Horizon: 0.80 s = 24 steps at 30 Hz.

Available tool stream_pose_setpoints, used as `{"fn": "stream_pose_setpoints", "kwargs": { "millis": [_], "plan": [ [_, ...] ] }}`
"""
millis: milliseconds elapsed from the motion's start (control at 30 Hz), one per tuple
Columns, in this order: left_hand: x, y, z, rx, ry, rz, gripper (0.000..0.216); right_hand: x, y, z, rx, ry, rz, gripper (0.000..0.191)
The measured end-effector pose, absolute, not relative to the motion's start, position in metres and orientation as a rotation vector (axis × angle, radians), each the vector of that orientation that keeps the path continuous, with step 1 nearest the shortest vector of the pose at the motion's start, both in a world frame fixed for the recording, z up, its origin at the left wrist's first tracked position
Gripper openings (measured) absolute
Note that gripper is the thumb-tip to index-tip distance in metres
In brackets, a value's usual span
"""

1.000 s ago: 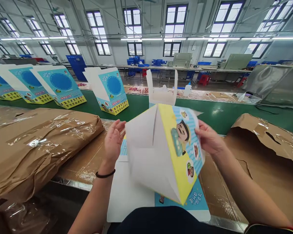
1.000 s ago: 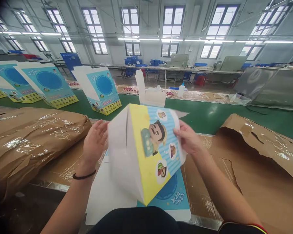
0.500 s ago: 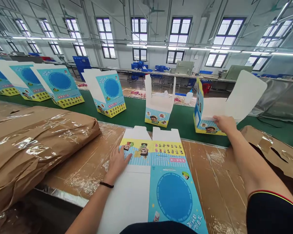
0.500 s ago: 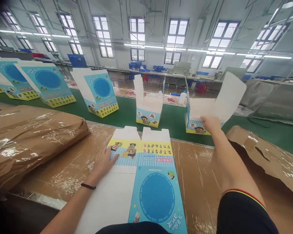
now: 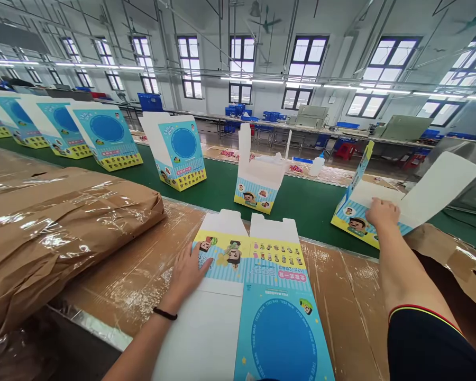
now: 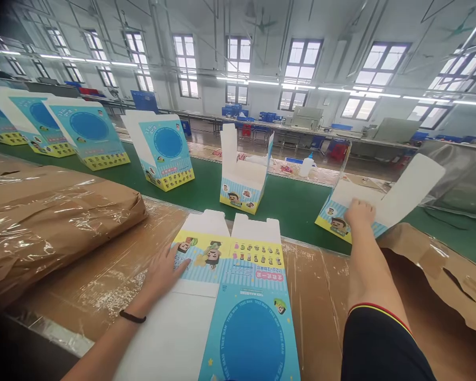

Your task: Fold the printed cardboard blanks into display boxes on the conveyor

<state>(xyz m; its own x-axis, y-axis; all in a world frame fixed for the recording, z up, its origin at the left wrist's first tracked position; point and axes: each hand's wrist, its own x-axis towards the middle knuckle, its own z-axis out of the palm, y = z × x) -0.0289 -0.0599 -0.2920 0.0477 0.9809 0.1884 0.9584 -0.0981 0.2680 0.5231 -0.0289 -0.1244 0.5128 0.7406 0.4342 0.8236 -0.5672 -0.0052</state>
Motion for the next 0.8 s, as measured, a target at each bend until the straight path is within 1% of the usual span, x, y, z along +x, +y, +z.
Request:
{"fn": "stream_pose_setpoints", "kwargs": {
  "millis": [100,167,267,333,433,500,667,800],
  "plan": [
    [-0.028,-0.059,-0.29,2.2,2.055,0.521,0.054,0.5,-0.033,-0.127,-2.476,-1.262,-0.508,0.05],
    [-0.028,-0.058,-0.289,2.171,2.045,0.529,0.054,0.479,-0.038,-0.141,-2.445,-1.292,-0.377,0.046],
    [-0.027,-0.057,-0.284,2.095,2.11,0.562,0.054,0.439,-0.051,-0.179,-2.427,-1.45,0.027,0.036],
    [-0.026,-0.057,-0.28,2.034,2.165,0.574,0.055,0.412,-0.062,-0.207,-2.378,-1.568,0.305,0.036],
    [-0.023,-0.059,-0.274,1.997,2.166,0.543,0.055,0.378,-0.077,-0.237,-2.299,-1.665,0.533,0.032],
    [-0.02,-0.06,-0.27,1.999,2.153,0.519,0.055,0.363,-0.082,-0.246,-2.296,-1.672,0.556,0.029],
    [-0.012,-0.062,-0.259,1.959,2.132,0.525,0.051,0.347,-0.085,-0.244,-2.357,-1.624,0.471,0.038],
    [-0.005,-0.065,-0.249,1.829,2.058,0.641,0.044,0.344,-0.086,-0.238,-2.376,-1.622,0.451,0.036]
  ]
}}
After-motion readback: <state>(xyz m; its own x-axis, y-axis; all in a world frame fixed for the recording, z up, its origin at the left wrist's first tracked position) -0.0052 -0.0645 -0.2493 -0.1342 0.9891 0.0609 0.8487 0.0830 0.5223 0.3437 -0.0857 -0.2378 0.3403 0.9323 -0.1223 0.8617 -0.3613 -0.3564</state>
